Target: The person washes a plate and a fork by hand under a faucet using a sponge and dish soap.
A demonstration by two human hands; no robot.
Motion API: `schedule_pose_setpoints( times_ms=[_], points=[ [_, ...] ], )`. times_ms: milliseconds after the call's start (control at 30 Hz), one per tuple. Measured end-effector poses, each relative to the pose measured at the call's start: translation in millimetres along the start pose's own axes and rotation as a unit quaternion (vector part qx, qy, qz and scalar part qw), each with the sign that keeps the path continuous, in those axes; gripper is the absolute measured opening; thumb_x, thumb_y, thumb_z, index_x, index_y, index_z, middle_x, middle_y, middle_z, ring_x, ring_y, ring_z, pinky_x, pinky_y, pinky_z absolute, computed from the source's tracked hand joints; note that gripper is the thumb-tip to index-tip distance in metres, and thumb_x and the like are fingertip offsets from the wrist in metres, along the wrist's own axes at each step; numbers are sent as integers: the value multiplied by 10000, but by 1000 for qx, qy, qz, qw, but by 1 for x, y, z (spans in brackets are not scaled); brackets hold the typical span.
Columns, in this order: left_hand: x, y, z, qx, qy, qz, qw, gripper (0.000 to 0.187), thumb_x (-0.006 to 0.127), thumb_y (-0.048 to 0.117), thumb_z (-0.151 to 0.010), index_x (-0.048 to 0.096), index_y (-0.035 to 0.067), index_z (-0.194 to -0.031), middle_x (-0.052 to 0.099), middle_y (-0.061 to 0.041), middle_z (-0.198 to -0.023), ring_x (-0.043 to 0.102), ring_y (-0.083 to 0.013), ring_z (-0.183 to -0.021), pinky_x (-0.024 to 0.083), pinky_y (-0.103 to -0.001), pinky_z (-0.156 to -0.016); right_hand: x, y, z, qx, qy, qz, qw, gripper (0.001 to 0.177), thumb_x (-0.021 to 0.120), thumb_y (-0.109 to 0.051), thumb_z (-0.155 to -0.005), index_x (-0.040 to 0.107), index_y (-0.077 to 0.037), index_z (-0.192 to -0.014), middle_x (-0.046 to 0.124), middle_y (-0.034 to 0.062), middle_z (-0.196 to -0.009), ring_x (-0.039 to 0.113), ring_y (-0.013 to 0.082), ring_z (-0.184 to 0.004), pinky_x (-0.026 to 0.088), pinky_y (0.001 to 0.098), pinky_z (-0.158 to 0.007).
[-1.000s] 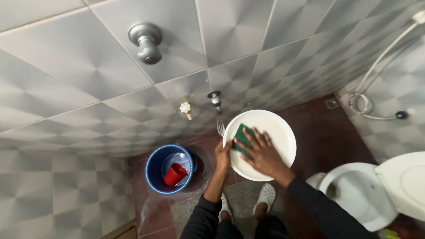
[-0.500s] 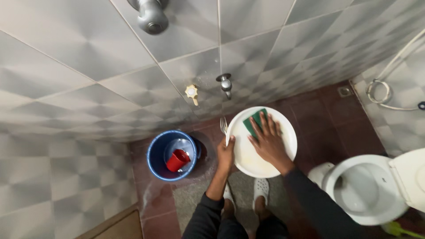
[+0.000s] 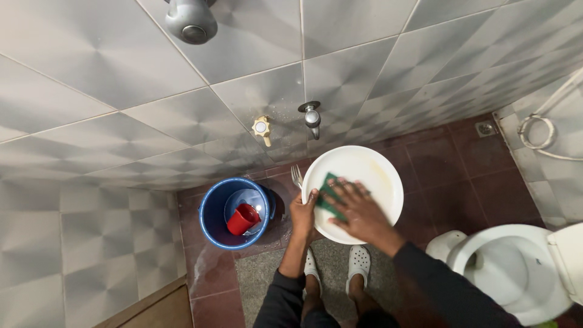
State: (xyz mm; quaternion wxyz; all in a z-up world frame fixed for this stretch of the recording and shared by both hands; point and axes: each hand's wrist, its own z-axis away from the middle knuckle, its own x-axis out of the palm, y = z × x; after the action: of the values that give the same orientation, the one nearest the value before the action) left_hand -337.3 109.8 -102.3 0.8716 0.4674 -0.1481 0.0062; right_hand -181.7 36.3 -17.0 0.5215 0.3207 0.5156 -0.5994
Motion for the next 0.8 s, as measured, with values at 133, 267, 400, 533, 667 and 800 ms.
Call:
schedule_pose_setpoints(
  times_ms=[133,267,400,533,667,800],
  points=[
    [8,-10,-5,-36,25,-39,998,263,758,210,-909,740,-2,-1064,750,-68,-849,668,-139,-699,556,-295,-619,3,11,-17,91,232,-6,968,714,429,-562,-969,348,-176,-1564,196,192,-1645,150,420,-1507,107,603,-1180],
    [-18,-26,-23,96,-11,-15,995,315,717,268,-983,762,-30,-1073,749,-31,-884,634,-69,-757,525,-257,-662,16,3,-24,-10,28,40,999,683,443,-581,-1011,335,-181,-1554,160,146,-1681,150,372,-1553,100,585,-1234],
    [-28,-44,-23,23,62,-101,993,309,738,276,-928,770,-18,-1018,755,-41,-797,653,-91,-666,540,-277,-602,19,22,-32,71,156,13,985,708,430,-545,-998,335,-166,-1588,169,148,-1687,160,372,-1546,117,578,-1225],
    [-40,-38,-28,35,47,-53,997,357,754,291,-970,757,-67,-971,704,-58,-785,587,-95,-665,483,-298,-592,42,-5,-50,-14,68,12,998,738,411,-588,-1002,320,-164,-1599,182,133,-1680,171,321,-1568,122,559,-1273],
    [-50,-24,-22,10,83,-82,993,392,654,360,-972,757,-19,-966,728,-37,-741,621,-88,-628,516,-284,-585,36,-3,-40,-16,44,35,998,663,401,-570,-992,320,-240,-1562,191,105,-1667,163,323,-1524,108,582,-1206],
    [-47,-35,-21,42,43,-103,993,469,607,392,-1053,738,-47,-955,659,-16,-766,539,-71,-680,470,-277,-603,42,-10,-68,9,95,14,995,691,393,-514,-1034,285,-165,-1620,202,157,-1673,169,346,-1550,106,577,-1236]
  ],
)
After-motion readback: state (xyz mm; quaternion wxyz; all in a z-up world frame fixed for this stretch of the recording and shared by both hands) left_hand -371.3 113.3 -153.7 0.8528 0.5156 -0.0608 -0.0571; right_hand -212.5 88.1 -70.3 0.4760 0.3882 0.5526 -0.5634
